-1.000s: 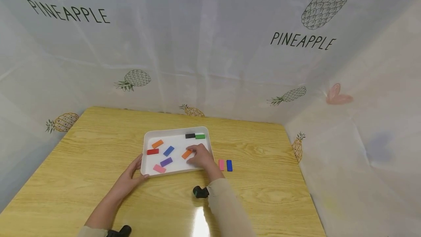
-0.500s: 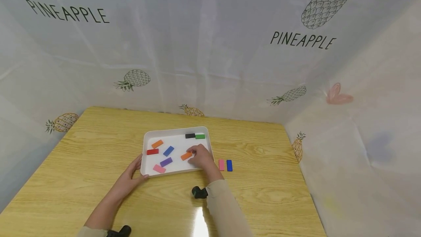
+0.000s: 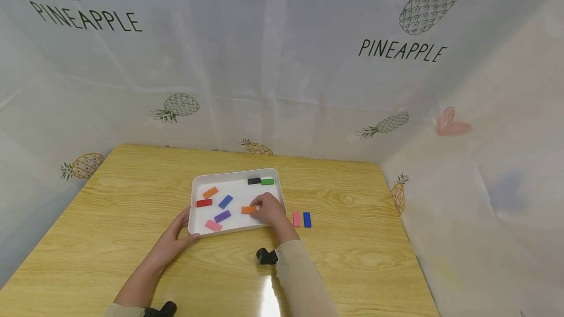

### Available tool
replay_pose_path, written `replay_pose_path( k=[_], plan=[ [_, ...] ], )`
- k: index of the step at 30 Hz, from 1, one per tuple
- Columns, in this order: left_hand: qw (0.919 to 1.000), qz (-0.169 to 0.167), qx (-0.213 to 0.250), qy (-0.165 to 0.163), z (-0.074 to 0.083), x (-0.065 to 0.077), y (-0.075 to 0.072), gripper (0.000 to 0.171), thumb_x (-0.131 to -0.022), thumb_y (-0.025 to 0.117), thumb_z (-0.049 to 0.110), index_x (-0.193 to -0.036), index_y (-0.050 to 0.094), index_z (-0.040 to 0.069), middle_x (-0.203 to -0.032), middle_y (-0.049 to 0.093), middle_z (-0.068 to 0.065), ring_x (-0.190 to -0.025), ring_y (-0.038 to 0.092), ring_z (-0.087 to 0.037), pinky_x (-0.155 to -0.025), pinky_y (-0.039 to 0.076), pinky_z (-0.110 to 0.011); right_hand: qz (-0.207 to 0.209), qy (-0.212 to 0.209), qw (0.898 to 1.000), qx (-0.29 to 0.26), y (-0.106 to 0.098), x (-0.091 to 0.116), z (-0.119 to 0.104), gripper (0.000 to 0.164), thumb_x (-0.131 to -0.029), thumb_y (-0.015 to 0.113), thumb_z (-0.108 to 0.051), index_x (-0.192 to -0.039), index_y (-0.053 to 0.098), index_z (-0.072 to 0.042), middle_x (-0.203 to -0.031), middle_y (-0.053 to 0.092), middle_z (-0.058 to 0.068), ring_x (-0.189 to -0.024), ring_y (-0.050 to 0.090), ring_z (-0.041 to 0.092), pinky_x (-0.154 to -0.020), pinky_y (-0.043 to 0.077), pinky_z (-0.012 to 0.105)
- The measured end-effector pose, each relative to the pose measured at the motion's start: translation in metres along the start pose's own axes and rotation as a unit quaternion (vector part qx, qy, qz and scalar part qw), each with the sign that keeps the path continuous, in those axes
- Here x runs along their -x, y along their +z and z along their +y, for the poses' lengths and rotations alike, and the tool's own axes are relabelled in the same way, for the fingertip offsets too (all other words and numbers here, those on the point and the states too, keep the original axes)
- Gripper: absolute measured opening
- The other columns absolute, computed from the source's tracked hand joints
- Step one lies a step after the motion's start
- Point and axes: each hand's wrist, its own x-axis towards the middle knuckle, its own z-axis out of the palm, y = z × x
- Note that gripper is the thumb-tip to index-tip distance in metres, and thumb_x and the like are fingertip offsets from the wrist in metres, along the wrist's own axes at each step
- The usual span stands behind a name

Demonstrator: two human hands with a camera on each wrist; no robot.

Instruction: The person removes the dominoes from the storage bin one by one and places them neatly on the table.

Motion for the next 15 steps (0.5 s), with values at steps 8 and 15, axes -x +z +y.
replay_pose_path(
  k=[8, 15],
  plan=[
    [1.0, 0.0, -0.004, 0.001, 0.0027, 0.001, 0.0005, 0.089, -0.087, 0.076, 0.021, -0.156, 0.02, 0.009, -0.151, 0.036, -0.02, -0.139, 0.029, -0.037, -0.111, 0.015, -0.06, 0.036, 0.008, 0.998, -0.052, -0.001, -0.0015, 0.005, 0.016, -0.083, 0.079, -0.015, -0.093, 0.068, -0.017, -0.087, 0.06, -0.002, -0.082, 0.053, 0.02, -0.075, 0.047, 0.033],
    [1.0, 0.003, 0.007, -0.002, 0.0062, 0.0032, 0.0004, 0.089, -0.087, 0.075, 0.019, -0.156, 0.02, 0.01, -0.151, 0.036, -0.019, -0.14, 0.028, -0.036, -0.112, 0.014, -0.059, 0.056, -0.01, 0.995, -0.087, -0.0015, 0.0022, 0.0059, 0.016, -0.083, 0.078, -0.01, -0.096, 0.069, -0.013, -0.086, 0.06, 0.0, -0.081, 0.052, 0.02, -0.071, 0.046, 0.031]
  ],
)
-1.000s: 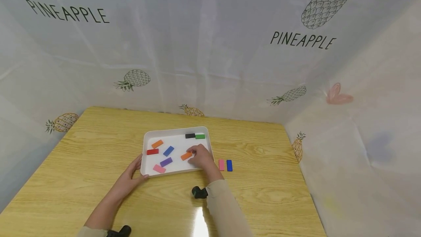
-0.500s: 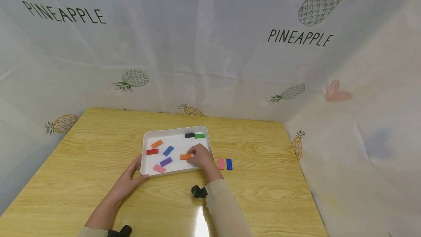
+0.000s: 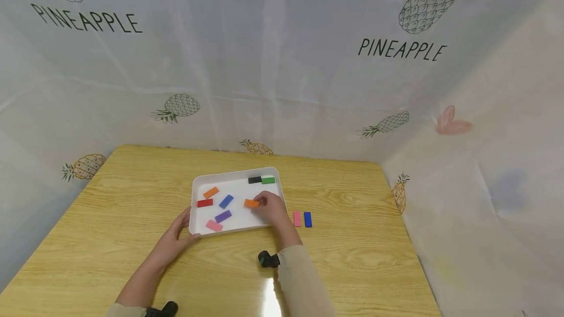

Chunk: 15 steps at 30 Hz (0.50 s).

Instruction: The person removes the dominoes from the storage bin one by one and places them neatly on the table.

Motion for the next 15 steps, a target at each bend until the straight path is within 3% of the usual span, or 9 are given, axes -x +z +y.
replay_pose_path(
  k=[8, 15],
  plan=[
    [1.0, 0.004, -0.007, 0.001, -0.006, 0.0, 0.001, 0.089, -0.087, 0.076, 0.022, -0.156, 0.021, 0.011, -0.15, 0.037, -0.018, -0.139, 0.029, -0.036, -0.111, 0.014, -0.061, 0.047, -0.04, 0.995, -0.072, -0.002, 0.011, -0.002, 0.019, -0.086, 0.074, -0.005, -0.104, 0.072, -0.011, -0.087, 0.059, 0.001, -0.079, 0.052, 0.019, -0.068, 0.047, 0.027],
    [1.0, -0.002, -0.006, -0.008, -0.005, -0.002, 0.002, 0.089, -0.086, 0.076, 0.023, -0.156, 0.021, 0.012, -0.152, 0.036, -0.016, -0.14, 0.028, -0.035, -0.112, 0.014, -0.06, 0.096, -0.051, 0.984, -0.142, -0.014, 0.027, -0.016, 0.021, -0.086, 0.073, -0.003, -0.106, 0.071, -0.011, -0.097, 0.062, 0.004, -0.086, 0.054, 0.022, -0.078, 0.05, 0.031]
  ],
)
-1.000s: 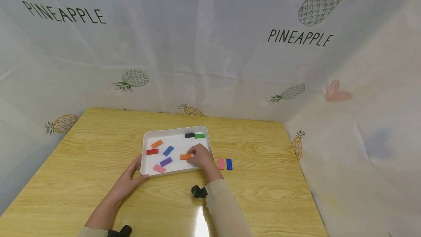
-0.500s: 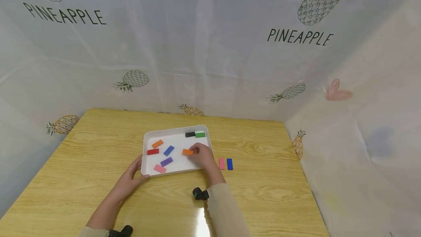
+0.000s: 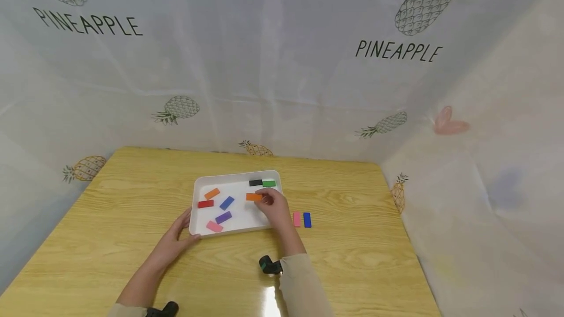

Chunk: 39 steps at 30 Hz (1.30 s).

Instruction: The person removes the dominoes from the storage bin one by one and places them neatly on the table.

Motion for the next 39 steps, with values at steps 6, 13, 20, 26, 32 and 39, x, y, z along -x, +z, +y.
replay_pose_path(
  k=[6, 13, 20, 26, 32, 39],
  plan=[
    [1.0, -0.001, -0.009, 0.003, 0.001, 0.0, 0.0, 0.089, -0.087, 0.076, 0.025, -0.156, 0.021, 0.011, -0.152, 0.035, -0.017, -0.141, 0.027, -0.036, -0.112, 0.013, -0.06, 0.019, 0.026, 0.994, -0.1, -0.01, 0.009, -0.012, 0.023, -0.086, 0.07, 0.003, -0.109, 0.069, 0.0, -0.11, 0.064, 0.012, -0.088, 0.065, 0.023, -0.081, 0.054, 0.03],
    [0.9997, 0.005, -0.021, 0.015, -0.003, -0.001, 0.0, 0.088, -0.087, 0.076, 0.024, -0.156, 0.022, 0.01, -0.15, 0.037, -0.02, -0.139, 0.03, -0.039, -0.11, 0.015, -0.063, 0.029, 0.066, 0.979, -0.192, -0.016, 0.021, -0.015, 0.025, -0.089, 0.063, 0.009, -0.114, 0.062, 0.009, -0.117, 0.061, 0.021, -0.095, 0.069, 0.031, -0.083, 0.054, 0.034],
    [0.9997, 0.004, -0.017, 0.015, -0.003, -0.001, 0.0, 0.089, -0.086, 0.076, 0.023, -0.156, 0.022, 0.011, -0.152, 0.035, -0.018, -0.139, 0.029, -0.037, -0.111, 0.013, -0.061, 0.043, 0.031, 0.969, -0.24, -0.022, 0.036, -0.013, 0.02, -0.091, 0.056, 0.013, -0.11, 0.057, 0.01, -0.123, 0.052, 0.029, -0.1, 0.067, 0.029, -0.086, 0.053, 0.034],
    [0.9998, 0.001, -0.007, 0.017, -0.003, -0.003, 0.0, 0.089, -0.086, 0.076, 0.023, -0.156, 0.021, 0.01, -0.152, 0.036, -0.018, -0.14, 0.028, -0.036, -0.112, 0.012, -0.06, 0.011, 0.007, 0.966, -0.259, -0.026, 0.045, -0.009, 0.02, -0.094, 0.048, 0.012, -0.113, 0.052, 0.012, -0.127, 0.047, 0.037, -0.106, 0.065, 0.032, -0.09, 0.051, 0.036],
    [0.9999, 0.001, -0.012, 0.009, -0.004, -0.004, 0.0, 0.088, -0.088, 0.075, 0.024, -0.156, 0.021, 0.01, -0.152, 0.035, -0.017, -0.14, 0.027, -0.036, -0.112, 0.012, -0.061, 0.0, -0.013, 0.962, -0.272, -0.034, 0.049, -0.002, 0.026, -0.093, 0.046, 0.013, -0.119, 0.05, 0.018, -0.12, 0.047, 0.04, -0.099, 0.068, 0.032, -0.087, 0.052, 0.038],
    [0.9999, -0.003, -0.013, 0.005, -0.003, -0.004, 0.0, 0.089, -0.088, 0.075, 0.026, -0.156, 0.02, 0.011, -0.152, 0.035, -0.017, -0.141, 0.026, -0.036, -0.112, 0.011, -0.061, 0.04, -0.015, 0.965, -0.261, -0.05, 0.055, 0.014, 0.043, -0.091, 0.049, 0.016, -0.133, 0.053, 0.008, -0.105, 0.055, 0.025, -0.08, 0.067, 0.023, -0.077, 0.057, 0.04]
  ],
)
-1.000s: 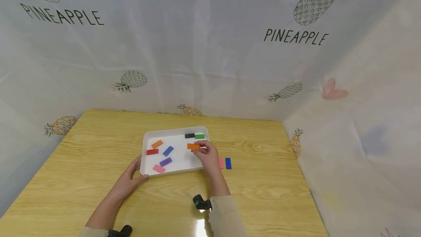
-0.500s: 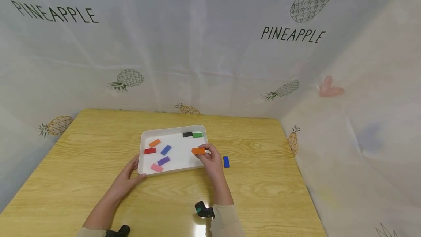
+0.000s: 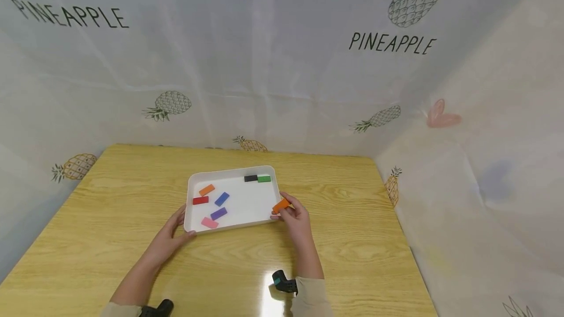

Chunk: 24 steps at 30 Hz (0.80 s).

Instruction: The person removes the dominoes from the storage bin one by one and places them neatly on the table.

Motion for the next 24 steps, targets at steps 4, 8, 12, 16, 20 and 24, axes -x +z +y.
replay_pose_path(
  k=[4, 8, 12, 16, 20, 24],
  plan=[
    [1.0, 0.001, -0.005, 0.007, 0.001, -0.001, -0.001, 0.089, -0.088, 0.075, 0.025, -0.156, 0.02, 0.01, -0.153, 0.034, -0.018, -0.141, 0.027, -0.036, -0.112, 0.011, -0.061, 0.016, 0.013, 1.0, 0.007, -0.012, 0.001, 0.001, 0.044, -0.09, 0.051, 0.015, -0.133, 0.052, 0.006, -0.107, 0.049, 0.017, -0.077, 0.064, 0.024, -0.076, 0.056, 0.047],
    [0.9996, 0.005, -0.019, 0.021, -0.001, -0.001, 0.0, 0.089, -0.087, 0.075, 0.026, -0.156, 0.021, 0.008, -0.152, 0.035, -0.019, -0.139, 0.029, -0.036, -0.112, 0.015, -0.06, 0.023, 0.027, 0.999, 0.013, -0.022, 0.003, 0.002, 0.042, -0.091, 0.051, 0.014, -0.132, 0.049, 0.007, -0.105, 0.041, 0.012, -0.077, 0.062, 0.024, -0.08, 0.052, 0.055],
    [0.9992, 0.009, -0.025, 0.03, -0.002, -0.001, 0.0, 0.089, -0.087, 0.075, 0.028, -0.155, 0.022, 0.007, -0.15, 0.037, -0.02, -0.138, 0.032, -0.036, -0.111, 0.018, -0.059, 0.033, 0.025, 0.999, 0.025, -0.031, 0.005, 0.003, 0.04, -0.09, 0.052, 0.015, -0.13, 0.047, 0.01, -0.105, 0.048, 0.018, -0.081, 0.065, 0.024, -0.077, 0.056, 0.047],
    [0.9991, 0.01, -0.025, 0.033, -0.004, -0.001, 0.001, 0.089, -0.087, 0.076, 0.028, -0.155, 0.022, 0.008, -0.149, 0.039, -0.021, -0.138, 0.032, -0.037, -0.111, 0.018, -0.06, 0.048, 0.016, 0.997, 0.05, -0.04, 0.005, 0.006, 0.037, -0.091, 0.054, 0.015, -0.127, 0.049, 0.01, -0.105, 0.054, 0.026, -0.082, 0.067, 0.024, -0.073, 0.057, 0.04],
    [0.999, 0.012, -0.029, 0.031, -0.005, -0.001, 0.0, 0.089, -0.086, 0.076, 0.027, -0.155, 0.023, 0.008, -0.148, 0.04, -0.02, -0.138, 0.032, -0.038, -0.11, 0.018, -0.061, 0.061, 0.021, 0.995, 0.078, -0.047, 0.006, 0.007, 0.036, -0.092, 0.055, 0.013, -0.128, 0.053, 0.01, -0.104, 0.056, 0.024, -0.08, 0.065, 0.021, -0.074, 0.057, 0.04],
    [0.9993, 0.012, -0.026, 0.025, -0.005, 0.0, 0.001, 0.089, -0.086, 0.076, 0.027, -0.155, 0.023, 0.009, -0.149, 0.039, -0.019, -0.138, 0.031, -0.037, -0.11, 0.018, -0.061, 0.07, 0.038, 0.992, 0.1, -0.051, 0.007, -0.002, 0.037, -0.092, 0.054, 0.014, -0.129, 0.054, 0.01, -0.104, 0.057, 0.02, -0.08, 0.063, 0.016, -0.075, 0.056, 0.041]
  ],
)
